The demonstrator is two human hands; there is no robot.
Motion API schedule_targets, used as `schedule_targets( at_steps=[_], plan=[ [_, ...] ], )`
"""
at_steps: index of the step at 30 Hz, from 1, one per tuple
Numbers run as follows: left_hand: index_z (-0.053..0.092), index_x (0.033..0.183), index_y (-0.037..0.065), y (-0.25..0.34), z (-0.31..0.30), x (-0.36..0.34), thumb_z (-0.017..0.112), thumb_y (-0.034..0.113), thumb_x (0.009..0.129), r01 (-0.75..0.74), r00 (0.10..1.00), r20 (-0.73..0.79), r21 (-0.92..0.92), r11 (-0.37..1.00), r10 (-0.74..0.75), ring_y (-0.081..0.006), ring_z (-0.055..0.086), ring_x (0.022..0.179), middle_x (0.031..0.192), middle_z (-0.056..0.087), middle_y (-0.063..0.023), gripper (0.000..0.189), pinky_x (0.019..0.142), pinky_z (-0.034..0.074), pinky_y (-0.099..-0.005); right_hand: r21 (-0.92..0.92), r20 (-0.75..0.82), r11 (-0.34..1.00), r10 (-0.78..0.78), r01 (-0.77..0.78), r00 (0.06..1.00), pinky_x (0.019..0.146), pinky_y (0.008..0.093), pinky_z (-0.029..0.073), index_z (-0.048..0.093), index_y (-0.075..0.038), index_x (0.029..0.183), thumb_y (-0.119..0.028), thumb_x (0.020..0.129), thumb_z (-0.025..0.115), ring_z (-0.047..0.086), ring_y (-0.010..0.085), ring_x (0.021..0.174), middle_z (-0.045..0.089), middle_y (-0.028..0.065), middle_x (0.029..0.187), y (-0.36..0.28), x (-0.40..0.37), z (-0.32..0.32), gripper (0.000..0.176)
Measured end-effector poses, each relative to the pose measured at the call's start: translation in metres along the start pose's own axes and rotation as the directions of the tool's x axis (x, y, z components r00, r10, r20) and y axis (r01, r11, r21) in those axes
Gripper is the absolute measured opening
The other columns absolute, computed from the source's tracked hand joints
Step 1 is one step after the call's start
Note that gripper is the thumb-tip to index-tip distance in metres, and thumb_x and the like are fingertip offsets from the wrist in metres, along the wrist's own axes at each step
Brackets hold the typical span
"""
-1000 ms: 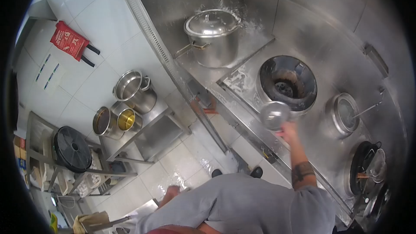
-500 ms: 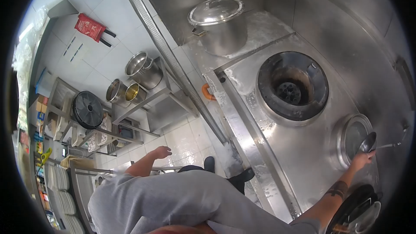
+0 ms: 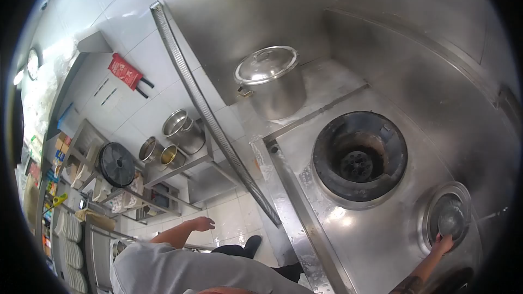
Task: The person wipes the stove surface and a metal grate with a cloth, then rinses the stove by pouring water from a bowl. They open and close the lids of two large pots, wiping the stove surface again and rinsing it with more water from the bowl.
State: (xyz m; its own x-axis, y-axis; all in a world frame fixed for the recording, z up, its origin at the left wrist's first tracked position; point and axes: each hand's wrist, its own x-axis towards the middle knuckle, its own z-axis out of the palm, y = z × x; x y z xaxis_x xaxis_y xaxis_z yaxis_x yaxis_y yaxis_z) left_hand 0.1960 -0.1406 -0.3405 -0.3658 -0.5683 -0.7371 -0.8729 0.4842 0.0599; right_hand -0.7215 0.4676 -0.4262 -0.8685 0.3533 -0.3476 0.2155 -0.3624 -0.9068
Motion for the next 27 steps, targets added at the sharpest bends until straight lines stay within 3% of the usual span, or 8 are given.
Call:
schedule_targets(
  at_steps=[7, 11, 15, 19, 21, 23, 25, 27],
  plan=[
    [0.066, 0.134, 0.009, -0.064, 0.068, 0.088, 0.057, 0.053, 0.095, -0.291, 0.956, -0.01, 0.031, 0.956, 0.292, -0.0377, 0.056, 0.131, 0.139, 0.062, -0.0177, 0.06, 0.113, 0.042, -0.0449, -0.155, 0.284, 0.98, -0.079, 0.127, 0.956, 0.045, 0.0281, 0.052, 0.053, -0.01, 0.128, -0.008, 0.081, 0.051, 0.063, 0.0202, 0.072, 0.062, 0.0102, 0.106, -0.076, -0.212, 0.043, 0.047],
    [0.066, 0.134, 0.009, -0.059, 0.069, 0.081, 0.055, 0.053, 0.094, -0.123, 0.989, 0.049, -0.205, 0.971, 0.136, -0.0373, 0.055, 0.132, 0.141, 0.061, -0.0173, 0.061, 0.114, 0.042, -0.0433, -0.256, 0.404, 0.966, 0.131, -0.025, 0.905, 0.038, 0.0312, 0.054, 0.05, -0.004, 0.122, -0.004, 0.085, 0.047, 0.064, 0.0245, 0.058, 0.063, 0.0146, 0.095, -0.058, -0.382, 0.106, 0.038],
    [0.067, 0.132, 0.01, -0.116, 0.118, 0.11, 0.056, 0.053, 0.093, -0.371, 0.928, -0.072, -0.108, 0.922, 0.365, -0.0375, 0.056, 0.13, 0.141, 0.061, -0.0158, 0.06, 0.111, 0.044, -0.043, -0.294, 0.524, 0.935, 0.33, -0.198, 0.785, 0.035, 0.0325, 0.054, 0.052, 0.0, 0.105, 0.001, 0.083, 0.053, 0.06, 0.0263, 0.047, 0.059, 0.0141, 0.081, 0.007, -0.575, 0.156, 0.021],
    [0.069, 0.129, 0.015, -0.174, 0.138, 0.07, 0.058, 0.031, 0.092, -0.235, 0.964, 0.02, -0.388, 0.891, 0.263, -0.0339, 0.061, 0.125, 0.137, 0.064, -0.0138, 0.042, 0.107, 0.05, -0.0439, -0.514, 0.518, 0.665, 0.744, -0.541, 0.422, 0.054, 0.0393, 0.05, 0.054, 0.001, 0.104, 0.004, 0.082, 0.056, 0.059, 0.0292, 0.073, 0.056, 0.0178, 0.097, 0.146, -0.703, 0.194, 0.022],
    [0.069, 0.129, 0.017, -0.218, 0.159, 0.062, 0.056, 0.025, 0.09, -0.488, 0.867, -0.058, 0.108, 0.866, 0.495, -0.0322, 0.061, 0.125, 0.135, 0.066, -0.0125, 0.042, 0.107, 0.05, -0.0437, -0.557, 0.465, 0.554, 0.825, -0.618, 0.32, 0.06, 0.0407, 0.053, 0.054, 0.0, 0.098, 0.005, 0.084, 0.056, 0.059, 0.0306, 0.08, 0.055, 0.0197, 0.102, 0.23, -0.757, 0.22, 0.015],
    [0.069, 0.129, 0.019, -0.253, 0.168, 0.052, 0.054, 0.026, 0.092, -0.463, 0.886, 0.055, 0.147, 0.874, 0.461, -0.0313, 0.061, 0.126, 0.134, 0.066, -0.0115, 0.041, 0.105, 0.051, -0.0441, -0.668, 0.39, 0.542, 0.839, -0.511, 0.379, 0.06, 0.0402, 0.056, 0.054, 0.0, 0.099, 0.005, 0.086, 0.054, 0.06, 0.0306, 0.085, 0.054, 0.0213, 0.104, 0.239, -0.836, 0.273, 0.014],
    [0.071, 0.127, 0.019, -0.287, 0.183, 0.041, 0.052, 0.026, 0.093, -0.489, 0.867, -0.037, 0.124, 0.864, 0.496, -0.031, 0.063, 0.123, 0.13, 0.069, -0.0116, 0.04, 0.103, 0.053, -0.0449, -0.716, 0.361, 0.368, 0.922, -0.593, 0.138, 0.058, 0.0373, 0.056, 0.055, 0.001, 0.102, -0.001, 0.091, 0.056, 0.062, 0.0287, 0.08, 0.056, 0.0164, 0.095, 0.261, -0.848, 0.371, 0.011],
    [0.072, 0.122, 0.017, -0.309, 0.193, 0.029, 0.053, 0.026, 0.092, -0.37, 0.928, 0.024, 0.181, 0.911, 0.372, -0.0321, 0.066, 0.116, 0.124, 0.071, -0.0126, 0.037, 0.099, 0.054, -0.0456, -0.666, 0.663, 0.672, 0.733, -0.323, 0.156, 0.048, 0.0339, 0.048, 0.051, -0.002, 0.091, -0.003, 0.091, 0.053, 0.055, 0.0223, 0.063, 0.053, 0.0102, 0.079, 0.17, -0.891, 0.516, 0.003]
  ],
)
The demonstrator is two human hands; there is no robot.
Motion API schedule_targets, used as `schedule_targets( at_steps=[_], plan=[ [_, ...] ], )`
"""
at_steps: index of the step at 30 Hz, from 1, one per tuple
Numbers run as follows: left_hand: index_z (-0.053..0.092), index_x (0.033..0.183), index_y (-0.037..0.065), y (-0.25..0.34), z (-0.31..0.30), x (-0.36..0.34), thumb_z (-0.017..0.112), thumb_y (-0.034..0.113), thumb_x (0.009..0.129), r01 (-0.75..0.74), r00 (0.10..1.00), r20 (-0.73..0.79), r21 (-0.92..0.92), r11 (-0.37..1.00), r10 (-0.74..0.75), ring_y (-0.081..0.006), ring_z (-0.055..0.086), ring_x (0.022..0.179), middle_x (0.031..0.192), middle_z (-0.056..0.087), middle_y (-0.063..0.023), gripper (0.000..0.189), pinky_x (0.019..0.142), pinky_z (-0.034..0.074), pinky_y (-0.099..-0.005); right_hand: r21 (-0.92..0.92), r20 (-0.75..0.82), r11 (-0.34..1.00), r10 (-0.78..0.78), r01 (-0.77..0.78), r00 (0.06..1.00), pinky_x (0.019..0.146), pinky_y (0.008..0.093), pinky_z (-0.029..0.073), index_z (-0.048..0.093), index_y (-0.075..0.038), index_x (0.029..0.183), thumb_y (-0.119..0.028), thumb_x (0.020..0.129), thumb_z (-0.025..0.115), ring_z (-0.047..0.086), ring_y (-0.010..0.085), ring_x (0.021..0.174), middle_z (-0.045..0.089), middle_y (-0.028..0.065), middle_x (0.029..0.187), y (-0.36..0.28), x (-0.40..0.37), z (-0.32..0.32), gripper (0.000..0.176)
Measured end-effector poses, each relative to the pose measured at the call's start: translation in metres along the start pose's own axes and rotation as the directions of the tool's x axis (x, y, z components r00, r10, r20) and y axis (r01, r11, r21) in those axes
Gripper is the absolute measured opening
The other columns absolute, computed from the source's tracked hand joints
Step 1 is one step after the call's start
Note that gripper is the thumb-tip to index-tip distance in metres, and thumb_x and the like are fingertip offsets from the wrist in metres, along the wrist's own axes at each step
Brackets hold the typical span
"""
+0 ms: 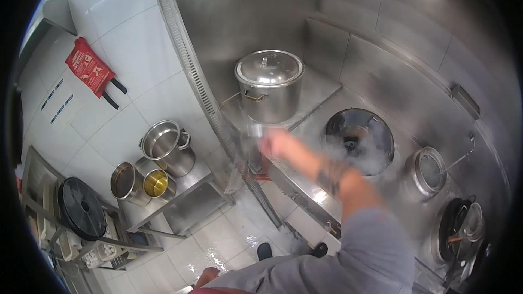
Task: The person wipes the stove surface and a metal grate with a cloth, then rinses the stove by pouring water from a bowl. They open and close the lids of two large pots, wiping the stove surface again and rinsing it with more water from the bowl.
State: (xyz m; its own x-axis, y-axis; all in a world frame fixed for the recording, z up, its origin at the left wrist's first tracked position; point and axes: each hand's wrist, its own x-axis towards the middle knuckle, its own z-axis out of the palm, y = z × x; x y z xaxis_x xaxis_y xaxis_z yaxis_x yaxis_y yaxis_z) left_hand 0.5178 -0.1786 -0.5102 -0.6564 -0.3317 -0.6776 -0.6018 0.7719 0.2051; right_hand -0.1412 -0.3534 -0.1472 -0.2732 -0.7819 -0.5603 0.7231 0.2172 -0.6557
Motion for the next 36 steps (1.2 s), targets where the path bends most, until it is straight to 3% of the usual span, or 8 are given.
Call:
schedule_targets(
  at_steps=[7, 11, 18, 21, 22, 26, 33, 36],
  plan=[
    [0.073, 0.111, 0.007, -0.031, 0.036, -0.022, 0.064, 0.031, 0.086, -0.066, 0.974, -0.224, -0.285, 0.956, 0.0, -0.0353, 0.07, 0.105, 0.112, 0.073, -0.0179, 0.036, 0.09, 0.056, -0.0475, -0.153, -0.311, 0.952, -0.3, 0.264, 0.902, 0.056, 0.0284, 0.065, 0.04, 0.017, 0.131, 0.002, 0.093, 0.051, 0.068, 0.0239, 0.065, 0.048, 0.0314, 0.118, -0.359, -0.032, 0.206, 0.043],
    [0.073, 0.113, 0.01, -0.025, 0.044, -0.015, 0.062, 0.028, 0.087, 0.016, 0.988, -0.13, -0.442, 0.897, -0.082, -0.0351, 0.07, 0.105, 0.113, 0.072, -0.0173, 0.034, 0.09, 0.056, -0.0483, -0.252, 0.018, 0.795, -0.567, 0.552, 0.824, 0.054, 0.0348, 0.065, 0.054, 0.004, 0.11, 0.002, 0.095, 0.046, 0.067, 0.0267, 0.064, 0.06, 0.0169, 0.089, -0.236, -0.056, 0.167, 0.017],
    [0.069, 0.117, 0.008, -0.059, 0.018, 0.009, 0.07, 0.025, 0.084, -0.364, 0.91, -0.367, -0.48, 0.798, 0.194, -0.0327, 0.07, 0.1, 0.113, 0.071, -0.0179, 0.037, 0.085, 0.057, -0.0459, -0.368, -0.46, 0.874, -0.467, 0.317, 0.755, 0.054, 0.0478, 0.065, 0.038, 0.003, 0.141, 0.003, 0.087, 0.054, 0.064, 0.0301, 0.081, 0.053, 0.0172, 0.107, 0.06, -0.103, -0.106, 0.057],
    [0.068, 0.119, 0.01, -0.062, -0.021, 0.024, 0.078, 0.022, 0.077, -0.088, 0.996, -0.063, -0.473, 0.877, 0.066, -0.0298, 0.069, 0.1, 0.115, 0.071, -0.0136, 0.046, 0.085, 0.057, -0.0427, -0.478, -0.581, 0.862, -0.455, 0.17, 0.675, 0.049, 0.0466, 0.065, 0.024, 0.003, 0.152, 0.0, 0.085, 0.05, 0.068, 0.0361, 0.072, 0.058, 0.0232, 0.109, 0.13, -0.161, -0.294, 0.072],
    [0.069, 0.119, 0.01, -0.066, -0.031, 0.04, 0.08, 0.023, 0.074, -0.153, 0.988, -0.018, 0.001, 0.988, 0.153, -0.0292, 0.069, 0.101, 0.114, 0.071, -0.0121, 0.048, 0.085, 0.057, -0.0419, -0.496, -0.641, 0.845, -0.511, 0.199, 0.573, 0.044, 0.0459, 0.062, 0.029, 0.006, 0.148, -0.001, 0.084, 0.049, 0.069, 0.037, 0.063, 0.06, 0.0232, 0.1, 0.135, -0.212, -0.3, 0.066],
    [0.069, 0.119, 0.01, -0.084, -0.06, 0.06, 0.083, 0.025, 0.071, -0.289, 0.954, -0.082, 0.006, 0.957, 0.289, -0.0313, 0.068, 0.103, 0.112, 0.071, -0.0117, 0.051, 0.086, 0.056, -0.0434, -0.477, -0.789, 0.816, -0.561, 0.326, 0.25, 0.042, 0.0407, 0.061, 0.046, 0.005, 0.12, -0.009, 0.087, 0.052, 0.062, 0.0217, 0.057, 0.053, 0.0088, 0.079, 0.135, -0.325, -0.453, 0.036],
    [0.07, 0.106, 0.006, -0.024, -0.141, 0.102, 0.079, 0.015, 0.074, -0.216, 0.972, -0.069, 0.093, 0.972, 0.223, -0.036, 0.066, 0.105, 0.111, 0.071, -0.0143, 0.035, 0.089, 0.055, -0.0479, -0.66, -0.751, 0.687, -0.613, 0.302, -0.246, 0.05, 0.0397, 0.064, 0.031, -0.009, 0.155, -0.007, 0.083, 0.052, 0.07, 0.031, 0.078, 0.059, 0.0221, 0.124, 0.021, -0.429, -0.555, 0.075],
    [0.071, 0.111, 0.008, 0.018, -0.16, 0.121, 0.076, 0.015, 0.079, 0.006, 0.997, -0.064, -0.451, 0.893, -0.039, -0.0356, 0.065, 0.112, 0.119, 0.07, -0.0148, 0.033, 0.094, 0.055, -0.0466, -0.71, -0.691, 0.701, -0.674, 0.071, -0.26, 0.05, 0.0361, 0.061, 0.023, -0.023, 0.162, -0.007, 0.082, 0.054, 0.072, 0.0331, 0.079, 0.061, 0.0236, 0.124, -0.04, -0.435, -0.604, 0.087]
  ],
)
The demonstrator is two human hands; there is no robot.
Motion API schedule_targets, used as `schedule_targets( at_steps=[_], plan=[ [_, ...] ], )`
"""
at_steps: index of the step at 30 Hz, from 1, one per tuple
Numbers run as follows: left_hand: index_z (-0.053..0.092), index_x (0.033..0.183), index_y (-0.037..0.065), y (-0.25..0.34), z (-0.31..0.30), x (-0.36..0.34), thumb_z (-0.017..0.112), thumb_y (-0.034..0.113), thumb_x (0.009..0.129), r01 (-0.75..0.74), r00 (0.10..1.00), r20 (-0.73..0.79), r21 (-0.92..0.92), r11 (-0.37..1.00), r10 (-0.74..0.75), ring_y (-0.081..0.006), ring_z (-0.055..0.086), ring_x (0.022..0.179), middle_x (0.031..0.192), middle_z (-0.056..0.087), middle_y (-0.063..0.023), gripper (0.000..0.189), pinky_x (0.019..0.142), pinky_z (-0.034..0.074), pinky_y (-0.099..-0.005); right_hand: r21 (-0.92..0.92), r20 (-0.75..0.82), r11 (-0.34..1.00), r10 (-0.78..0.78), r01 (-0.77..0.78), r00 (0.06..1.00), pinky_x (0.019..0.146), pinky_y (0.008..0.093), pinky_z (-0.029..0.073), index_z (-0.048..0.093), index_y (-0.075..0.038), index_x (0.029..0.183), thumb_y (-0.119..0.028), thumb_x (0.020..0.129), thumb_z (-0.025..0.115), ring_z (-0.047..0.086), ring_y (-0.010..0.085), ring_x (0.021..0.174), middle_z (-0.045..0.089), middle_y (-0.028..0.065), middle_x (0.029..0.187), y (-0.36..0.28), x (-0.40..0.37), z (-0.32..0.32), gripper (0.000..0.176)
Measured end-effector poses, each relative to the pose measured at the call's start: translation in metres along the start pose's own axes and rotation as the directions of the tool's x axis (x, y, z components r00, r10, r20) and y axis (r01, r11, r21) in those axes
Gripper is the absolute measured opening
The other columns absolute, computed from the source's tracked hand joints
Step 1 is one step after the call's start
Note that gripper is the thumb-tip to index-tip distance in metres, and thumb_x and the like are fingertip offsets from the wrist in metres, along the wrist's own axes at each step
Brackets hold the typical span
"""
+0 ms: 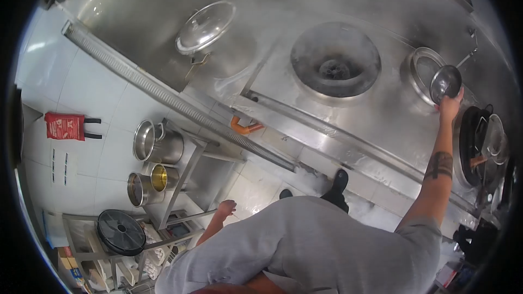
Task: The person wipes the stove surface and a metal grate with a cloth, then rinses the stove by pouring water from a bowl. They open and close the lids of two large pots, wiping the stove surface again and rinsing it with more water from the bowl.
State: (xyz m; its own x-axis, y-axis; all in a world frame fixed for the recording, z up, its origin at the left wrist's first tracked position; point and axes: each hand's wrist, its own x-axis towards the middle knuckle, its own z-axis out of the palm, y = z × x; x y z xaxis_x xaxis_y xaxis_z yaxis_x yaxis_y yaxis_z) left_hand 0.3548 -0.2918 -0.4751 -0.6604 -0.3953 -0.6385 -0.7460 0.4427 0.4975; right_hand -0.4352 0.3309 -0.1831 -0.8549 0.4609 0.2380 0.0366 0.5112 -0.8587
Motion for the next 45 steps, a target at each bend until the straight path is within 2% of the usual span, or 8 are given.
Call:
schedule_targets(
  at_steps=[3, 6, 14, 17, 19, 27, 37, 45],
  plan=[
    [0.071, 0.122, 0.013, 0.056, 0.0, 0.003, 0.073, 0.016, 0.083, -0.275, 0.96, 0.128, 0.598, 0.752, 0.249, -0.0362, 0.061, 0.124, 0.134, 0.064, -0.0174, 0.039, 0.105, 0.052, -0.0423, -0.208, 0.019, 0.976, -0.062, 0.065, 0.998, 0.08, 0.0497, 0.061, 0.023, -0.028, 0.162, -0.01, 0.082, 0.06, 0.069, 0.0443, 0.103, 0.05, 0.0318, 0.139, 0.018, 0.081, 0.032, 0.09],
    [0.072, 0.112, 0.01, 0.106, 0.004, -0.006, 0.075, 0.016, 0.081, 0.016, 0.999, -0.054, 0.294, 0.956, 0.0, -0.0322, 0.062, 0.122, 0.125, 0.069, -0.014, 0.031, 0.097, 0.055, -0.0422, -0.424, -0.055, 0.861, -0.335, 0.282, 0.941, 0.095, 0.0538, 0.053, 0.023, -0.033, 0.161, -0.01, 0.085, 0.06, 0.065, 0.0501, 0.107, 0.043, 0.034, 0.145, 0.08, 0.143, 0.081, 0.088],
    [0.072, 0.123, 0.019, 0.215, -0.004, -0.061, 0.055, 0.024, 0.095, 0.025, 0.994, 0.069, 0.614, 0.789, -0.085, -0.0347, 0.06, 0.125, 0.139, 0.062, -0.0134, 0.034, 0.106, 0.05, -0.0432, -0.531, 0.317, 0.808, -0.09, 0.256, 0.944, 0.098, 0.0532, 0.05, 0.026, -0.03, 0.16, -0.01, 0.09, 0.053, 0.057, 0.0516, 0.121, 0.04, 0.03, 0.149, 0.202, 0.225, 0.161, 0.078],
    [0.072, 0.125, 0.017, 0.243, 0.008, -0.061, 0.052, 0.031, 0.098, 0.145, 0.983, 0.013, 0.548, 0.824, -0.182, -0.0344, 0.06, 0.126, 0.141, 0.061, -0.0142, 0.036, 0.107, 0.048, -0.0428, -0.431, 0.247, 0.894, -0.012, 0.121, 0.969, 0.088, 0.0503, 0.055, 0.031, -0.025, 0.157, -0.011, 0.088, 0.056, 0.063, 0.0466, 0.113, 0.052, 0.0235, 0.136, 0.25, 0.246, 0.198, 0.075],
    [0.067, 0.131, 0.011, 0.289, 0.001, -0.054, 0.052, 0.038, 0.099, 0.288, 0.95, -0.019, 0.441, 0.85, -0.312, -0.0346, 0.059, 0.127, 0.143, 0.059, -0.0148, 0.045, 0.109, 0.047, -0.0415, 0.167, 0.366, 0.795, 0.5, -0.584, 0.785, 0.076, 0.0442, 0.058, 0.043, -0.014, 0.148, -0.009, 0.086, 0.06, 0.065, 0.0387, 0.102, 0.059, 0.0178, 0.121, 0.217, 0.226, 0.184, 0.064],
    [0.068, 0.126, 0.003, 0.344, -0.011, -0.011, 0.057, 0.037, 0.097, 0.24, 0.971, -0.075, 0.243, 0.94, -0.228, -0.036, 0.063, 0.12, 0.134, 0.065, -0.0183, 0.046, 0.105, 0.049, -0.0423, 0.577, 0.385, 0.631, 0.35, -0.518, 0.854, 0.067, 0.04, 0.054, 0.057, -0.003, 0.124, -0.003, 0.082, 0.067, 0.059, 0.0288, 0.095, 0.061, 0.0141, 0.114, 0.281, 0.253, 0.161, 0.043],
    [0.069, 0.128, 0.013, 0.19, 0.039, 0.074, 0.055, 0.04, 0.098, -0.041, 0.999, 0.009, 0.338, 0.94, 0.04, -0.0344, 0.056, 0.131, 0.142, 0.06, -0.0151, 0.043, 0.111, 0.044, -0.0445, 0.428, 0.507, 0.699, 0.339, -0.573, 0.792, 0.05, 0.0343, 0.052, 0.046, -0.007, 0.131, -0.001, 0.083, 0.048, 0.056, 0.0197, 0.064, 0.056, 0.0088, 0.096, 0.007, 0.033, 0.067, 0.048],
    [0.067, 0.131, 0.007, 0.085, 0.083, 0.042, 0.059, 0.045, 0.093, -0.086, 0.994, -0.053, 0.125, 0.988, 0.093, -0.0366, 0.057, 0.129, 0.138, 0.063, -0.0176, 0.055, 0.111, 0.045, -0.0434, 0.14, 0.898, 0.586, 0.264, -0.798, 0.351, 0.044, 0.0298, 0.049, 0.055, -0.007, 0.11, 0.002, 0.079, 0.055, 0.057, 0.0206, 0.058, 0.059, 0.0088, 0.089, -0.047, -0.268, 0.13, 0.032]
  ],
)
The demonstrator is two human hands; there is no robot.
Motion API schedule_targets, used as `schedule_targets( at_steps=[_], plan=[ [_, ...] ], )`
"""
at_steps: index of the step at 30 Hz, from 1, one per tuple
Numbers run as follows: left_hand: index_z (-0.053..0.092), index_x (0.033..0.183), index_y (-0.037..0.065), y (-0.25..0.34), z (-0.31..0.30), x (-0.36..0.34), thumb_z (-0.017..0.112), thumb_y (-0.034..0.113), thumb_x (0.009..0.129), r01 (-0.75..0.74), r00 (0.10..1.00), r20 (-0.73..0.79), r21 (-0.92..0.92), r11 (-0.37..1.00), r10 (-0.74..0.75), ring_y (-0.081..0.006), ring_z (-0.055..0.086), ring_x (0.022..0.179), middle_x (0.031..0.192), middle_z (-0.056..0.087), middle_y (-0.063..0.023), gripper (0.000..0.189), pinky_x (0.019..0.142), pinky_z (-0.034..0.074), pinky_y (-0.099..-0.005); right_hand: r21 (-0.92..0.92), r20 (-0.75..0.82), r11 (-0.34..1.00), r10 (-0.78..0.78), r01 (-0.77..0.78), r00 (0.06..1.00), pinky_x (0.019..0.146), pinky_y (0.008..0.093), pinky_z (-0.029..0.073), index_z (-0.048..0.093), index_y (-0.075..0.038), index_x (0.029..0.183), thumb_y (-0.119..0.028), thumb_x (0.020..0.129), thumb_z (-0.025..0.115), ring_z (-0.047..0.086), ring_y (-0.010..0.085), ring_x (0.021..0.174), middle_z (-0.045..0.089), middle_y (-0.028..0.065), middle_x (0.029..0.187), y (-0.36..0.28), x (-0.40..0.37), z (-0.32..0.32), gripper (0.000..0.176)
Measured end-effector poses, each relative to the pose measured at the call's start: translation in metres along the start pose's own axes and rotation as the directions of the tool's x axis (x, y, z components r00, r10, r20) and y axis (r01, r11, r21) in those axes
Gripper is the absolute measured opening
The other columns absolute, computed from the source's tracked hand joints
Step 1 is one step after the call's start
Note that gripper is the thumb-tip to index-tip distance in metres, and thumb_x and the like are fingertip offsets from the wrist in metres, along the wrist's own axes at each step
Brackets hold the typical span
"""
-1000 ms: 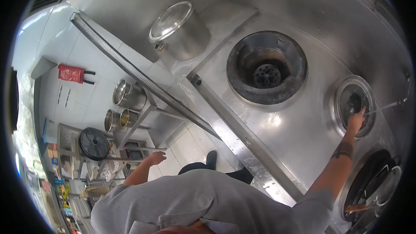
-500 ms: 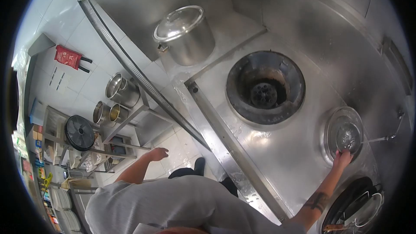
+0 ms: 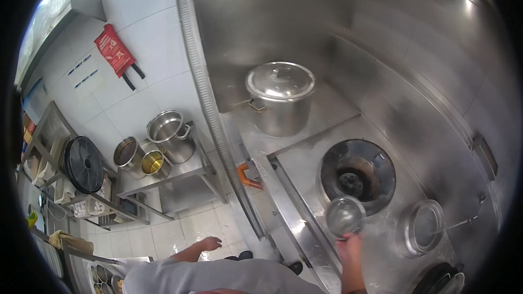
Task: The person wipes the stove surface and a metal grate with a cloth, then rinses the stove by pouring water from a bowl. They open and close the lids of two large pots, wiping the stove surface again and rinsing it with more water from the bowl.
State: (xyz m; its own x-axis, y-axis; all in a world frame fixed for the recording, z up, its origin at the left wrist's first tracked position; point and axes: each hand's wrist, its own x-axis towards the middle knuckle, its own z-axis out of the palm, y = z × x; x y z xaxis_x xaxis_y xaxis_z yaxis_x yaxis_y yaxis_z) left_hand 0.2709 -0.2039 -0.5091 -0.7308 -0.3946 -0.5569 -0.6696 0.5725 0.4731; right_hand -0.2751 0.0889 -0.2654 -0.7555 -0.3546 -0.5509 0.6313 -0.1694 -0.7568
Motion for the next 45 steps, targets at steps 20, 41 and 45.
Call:
schedule_targets(
  at_steps=[20, 41, 45],
  plan=[
    [0.074, 0.107, 0.009, -0.145, 0.146, -0.198, 0.062, 0.029, 0.083, 0.166, 0.98, -0.102, -0.036, 0.985, -0.169, -0.0342, 0.065, 0.115, 0.121, 0.071, -0.013, 0.034, 0.098, 0.053, -0.0444, -0.388, 0.472, 0.728, -0.37, 0.565, 0.8, 0.061, 0.0331, 0.067, 0.057, 0.006, 0.125, -0.001, 0.101, 0.042, 0.07, 0.0252, 0.076, 0.065, 0.0233, 0.108, -0.18, -0.012, 0.641, 0.03],
    [0.075, 0.109, 0.008, -0.139, -0.075, -0.072, 0.066, 0.03, 0.086, 0.108, 0.968, 0.152, 0.464, 0.879, -0.199, -0.0317, 0.067, 0.112, 0.116, 0.072, -0.015, 0.033, 0.096, 0.054, -0.0445, -0.867, -0.353, 0.45, -0.858, 0.214, 0.374, 0.06, 0.0441, 0.062, 0.028, -0.023, 0.159, 0.001, 0.079, 0.05, 0.068, 0.0425, 0.058, 0.06, 0.0344, 0.124, -0.176, 0.006, -0.143, 0.086],
    [0.073, 0.109, 0.002, -0.038, -0.144, -0.01, 0.058, 0.029, 0.093, 0.268, 0.951, -0.189, 0.119, 0.956, -0.244, -0.036, 0.065, 0.114, 0.121, 0.07, -0.019, 0.035, 0.099, 0.052, -0.0465, -0.98, -0.197, 0.189, -0.968, -0.062, 0.156, 0.093, 0.0532, 0.052, 0.027, -0.025, 0.16, -0.006, 0.083, 0.057, 0.063, 0.0488, 0.107, 0.056, 0.0334, 0.134, -0.221, 0.099, -0.261, 0.084]
  ],
)
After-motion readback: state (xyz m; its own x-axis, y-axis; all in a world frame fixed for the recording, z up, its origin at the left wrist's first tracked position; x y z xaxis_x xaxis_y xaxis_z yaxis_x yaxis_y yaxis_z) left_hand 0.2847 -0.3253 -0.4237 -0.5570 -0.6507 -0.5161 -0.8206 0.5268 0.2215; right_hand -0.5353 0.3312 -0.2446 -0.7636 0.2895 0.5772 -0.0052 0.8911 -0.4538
